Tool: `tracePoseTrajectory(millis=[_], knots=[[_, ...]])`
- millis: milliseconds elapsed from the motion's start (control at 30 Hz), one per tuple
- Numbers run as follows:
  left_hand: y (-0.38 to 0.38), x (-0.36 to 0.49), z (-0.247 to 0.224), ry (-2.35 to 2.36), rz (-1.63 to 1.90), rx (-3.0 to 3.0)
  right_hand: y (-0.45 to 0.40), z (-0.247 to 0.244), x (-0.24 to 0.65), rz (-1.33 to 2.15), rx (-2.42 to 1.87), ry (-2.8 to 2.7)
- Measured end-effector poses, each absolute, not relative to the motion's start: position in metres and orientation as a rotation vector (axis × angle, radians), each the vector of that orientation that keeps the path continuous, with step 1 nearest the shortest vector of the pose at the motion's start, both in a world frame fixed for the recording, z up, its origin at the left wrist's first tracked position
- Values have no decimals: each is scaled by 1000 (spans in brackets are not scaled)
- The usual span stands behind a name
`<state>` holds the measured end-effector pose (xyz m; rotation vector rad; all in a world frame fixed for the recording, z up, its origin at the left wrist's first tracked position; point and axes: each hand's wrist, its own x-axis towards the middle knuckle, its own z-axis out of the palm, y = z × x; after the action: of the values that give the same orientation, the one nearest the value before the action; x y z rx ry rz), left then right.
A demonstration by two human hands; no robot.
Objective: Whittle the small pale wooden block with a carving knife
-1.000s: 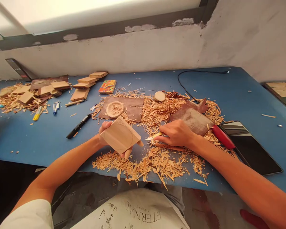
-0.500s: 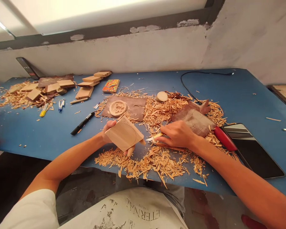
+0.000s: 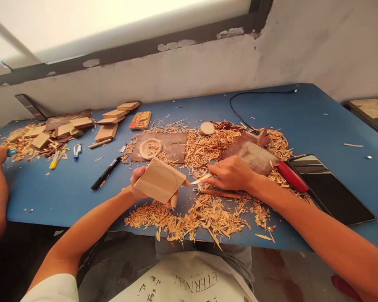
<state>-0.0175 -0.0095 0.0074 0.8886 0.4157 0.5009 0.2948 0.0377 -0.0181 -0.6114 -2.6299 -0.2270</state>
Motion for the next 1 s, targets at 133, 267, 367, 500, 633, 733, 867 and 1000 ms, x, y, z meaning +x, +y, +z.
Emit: tracePoseTrajectory(millis=[133, 267, 367, 500, 633, 733, 867, 1000], knots=[[-11, -17, 4, 387, 487, 891, 39, -19, 296, -252, -619, -2631], [-11, -19, 3, 398, 487, 883, 39, -19, 295, -269, -601, -2610], [-11, -20, 5, 409, 493, 870, 38, -17, 295, -272, -606, -2641], [-7, -20, 3, 414, 499, 879, 37, -11, 295, -274, -595, -2657], [1, -19, -5, 422, 501, 977, 36, -9, 295, -275, -621, -2671], [5, -20, -11, 471, 620, 1164, 35, -10, 294, -298, -618, -2668], [2, -18, -11, 620, 921, 1551, 35, -9, 293, -318, -565, -2619], [-5, -11, -4, 693, 983, 1893, 35, -8, 292, -352, -557, -2606]])
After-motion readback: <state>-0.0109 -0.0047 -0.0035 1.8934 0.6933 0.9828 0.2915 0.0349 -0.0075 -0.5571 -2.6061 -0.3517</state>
